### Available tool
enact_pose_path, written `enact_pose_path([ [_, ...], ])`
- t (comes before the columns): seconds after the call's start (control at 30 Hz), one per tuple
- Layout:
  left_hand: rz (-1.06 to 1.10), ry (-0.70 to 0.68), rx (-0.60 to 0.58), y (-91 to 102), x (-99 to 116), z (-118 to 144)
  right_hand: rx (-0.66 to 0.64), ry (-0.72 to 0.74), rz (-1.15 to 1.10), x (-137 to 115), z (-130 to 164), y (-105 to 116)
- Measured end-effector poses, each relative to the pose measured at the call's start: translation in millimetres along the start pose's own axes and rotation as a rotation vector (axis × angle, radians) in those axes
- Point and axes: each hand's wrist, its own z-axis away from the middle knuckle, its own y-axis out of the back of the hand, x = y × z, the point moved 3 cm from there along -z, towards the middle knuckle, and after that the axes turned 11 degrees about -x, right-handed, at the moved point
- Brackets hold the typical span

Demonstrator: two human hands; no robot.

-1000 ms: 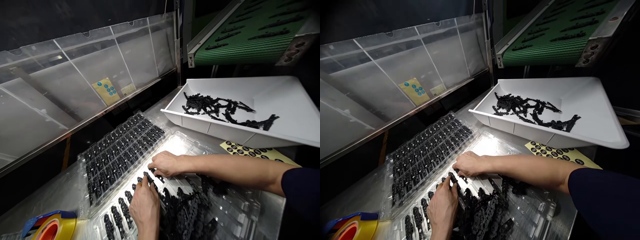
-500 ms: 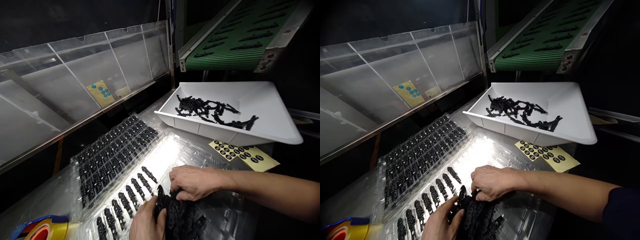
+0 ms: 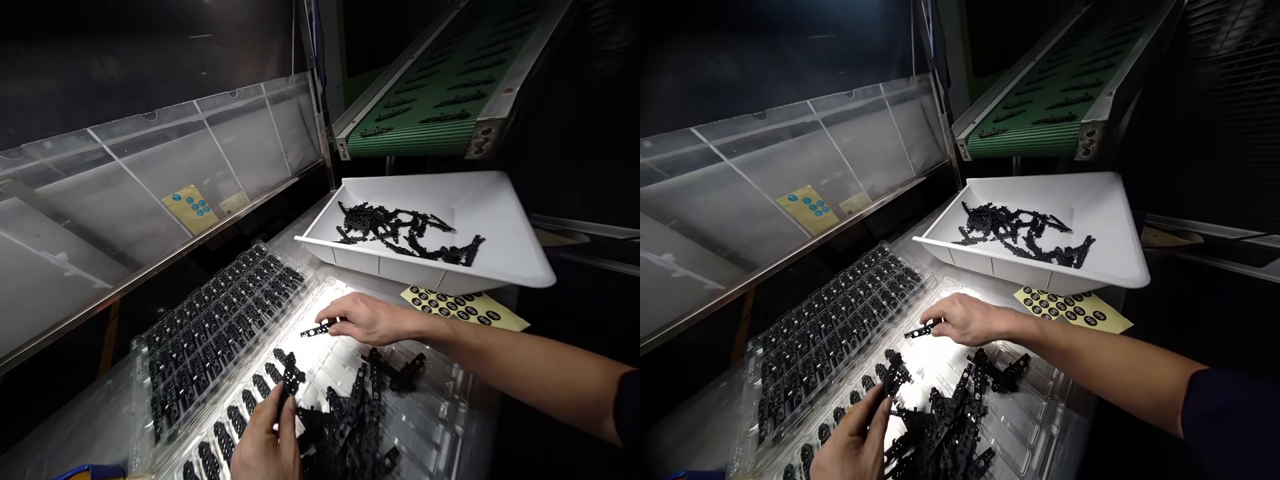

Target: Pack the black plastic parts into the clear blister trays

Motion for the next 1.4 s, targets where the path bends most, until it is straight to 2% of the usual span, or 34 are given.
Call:
enact_pose_path([
  [0.07, -0.029, 0.01, -0.02, -6.2, 3.2, -16.2, -0.004, -0.043, 0.046, 4.8, -10.0, 5.5],
  [0.17, -0.005, 0.053, -0.057, -14.5, 5.9, -31.4, -0.093, -0.103, 0.1, 11.0, -29.1, 15.7],
  [0.3, 0.103, 0.204, -0.025, -18.9, 3.0, -31.0, -0.297, 0.033, 0.251, 17.5, -65.7, 15.3],
  [0.37, 0.141, 0.284, -0.003, -19.7, 0.2, -27.4, -0.392, 0.119, 0.348, 21.4, -85.5, 4.9],
  [0.43, 0.158, 0.305, 0.012, -20.5, -1.4, -25.3, -0.441, 0.189, 0.416, 24.1, -102.0, -9.0],
  [0.5, 0.174, 0.289, 0.011, -22.0, -2.3, -25.5, -0.414, 0.216, 0.451, 25.4, -112.5, -21.1],
  [0.57, 0.18, 0.287, 0.007, -23.7, -3.5, -26.6, -0.327, 0.206, 0.467, 26.5, -116.0, -28.7],
  [0.7, 0.173, 0.246, 0.028, -25.6, -2.6, -29.0, -0.234, 0.198, 0.463, 30.4, -106.7, -34.5],
  [0.8, 0.225, 0.225, 0.024, -26.6, 0.0, -28.4, -0.146, 0.193, 0.263, 31.8, -96.2, -28.5],
  [0.87, 0.329, 0.224, 0.015, -27.3, 1.2, -26.9, -0.098, 0.109, -0.04, 33.8, -90.9, -22.5],
  [0.97, 0.443, 0.154, 0.003, -28.0, 2.7, -24.5, -0.155, -0.04, -0.49, 36.0, -85.9, -22.1],
  [1.03, 0.419, 0.067, 0.013, -27.5, 2.9, -22.9, -0.18, -0.076, -0.716, 35.6, -84.3, -25.7],
  [1.13, 0.312, -0.003, 0.035, -26.9, 0.5, -19.9, -0.146, -0.038, -0.954, 33.6, -83.3, -29.4],
  [1.23, 0.221, 0.008, 0.042, -25.2, -3.2, -18.2, 0.005, 0.032, -1.1, 33.3, -80.2, -17.5],
  [1.3, 0.185, 0.042, 0.068, -21.7, -5.0, -19.8, 0.069, 0.047, -1.086, 34.7, -76.1, -0.7],
  [1.4, 0.073, 0.094, 0.037, -16.7, -3.0, -29.7, -0.033, 0.002, -0.836, 38.5, -71.6, 21.9],
])
